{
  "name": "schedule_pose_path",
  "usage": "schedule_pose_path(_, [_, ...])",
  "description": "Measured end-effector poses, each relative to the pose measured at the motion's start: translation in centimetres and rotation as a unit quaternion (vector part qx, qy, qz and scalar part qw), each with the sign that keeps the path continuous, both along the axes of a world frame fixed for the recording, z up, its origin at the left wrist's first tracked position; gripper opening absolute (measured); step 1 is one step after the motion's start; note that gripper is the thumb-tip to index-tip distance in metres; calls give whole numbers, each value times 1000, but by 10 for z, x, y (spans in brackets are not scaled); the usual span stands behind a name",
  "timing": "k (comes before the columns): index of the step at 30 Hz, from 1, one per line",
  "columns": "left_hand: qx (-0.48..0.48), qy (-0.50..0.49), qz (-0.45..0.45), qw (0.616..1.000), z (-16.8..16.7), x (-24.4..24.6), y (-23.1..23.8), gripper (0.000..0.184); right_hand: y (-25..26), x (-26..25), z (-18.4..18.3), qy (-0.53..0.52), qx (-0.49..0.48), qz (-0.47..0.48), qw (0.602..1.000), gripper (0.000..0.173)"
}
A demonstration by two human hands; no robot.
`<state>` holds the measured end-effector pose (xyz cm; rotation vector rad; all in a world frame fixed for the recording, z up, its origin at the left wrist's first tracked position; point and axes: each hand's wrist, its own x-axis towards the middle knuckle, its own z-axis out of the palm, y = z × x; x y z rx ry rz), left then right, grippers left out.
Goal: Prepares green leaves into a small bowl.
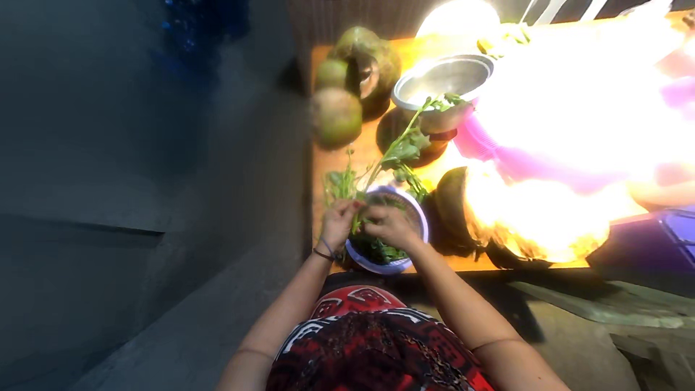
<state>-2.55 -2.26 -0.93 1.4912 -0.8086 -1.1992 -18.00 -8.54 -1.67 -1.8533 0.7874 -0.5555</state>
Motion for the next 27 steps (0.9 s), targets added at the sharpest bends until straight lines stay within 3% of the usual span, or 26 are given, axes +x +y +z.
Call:
schedule_pose_path(4, [0,54,-6,999,0,0,1,22,6,7,-13,-105,162,-131,972,17])
schedule_pose_path(7, [3,87,4,996,-3,2,2,22,-4,-2,-11,-92,150,-197,965,18])
schedule_pose_path(9, [-14,107,27,994,-9,5,0,21,-15,-16,-11,25,75,-172,982,14])
schedule_pose_path(11, [-30,126,47,990,-15,9,-3,22,-25,-28,-22,190,25,-81,978,30])
schedule_pose_path(13, [-13,97,42,994,-10,11,0,23,-25,-30,-32,266,23,-56,962,48])
schedule_pose_path(15, [-17,72,38,997,-12,13,-2,22,-20,-27,-26,200,40,-101,974,42])
schedule_pose_path(17, [-13,0,13,1000,-13,16,1,21,-16,-22,-18,49,102,-172,979,33])
schedule_pose_path(21, [-60,-139,-35,988,-22,19,11,22,-25,-15,-3,-241,301,-229,894,40])
schedule_pose_path(25, [-119,-189,-72,972,-30,22,13,20,-35,-9,18,-327,360,-271,830,26])
schedule_pose_path(27, [-120,-176,-96,972,-28,22,13,20,-32,-5,25,-333,359,-272,829,22])
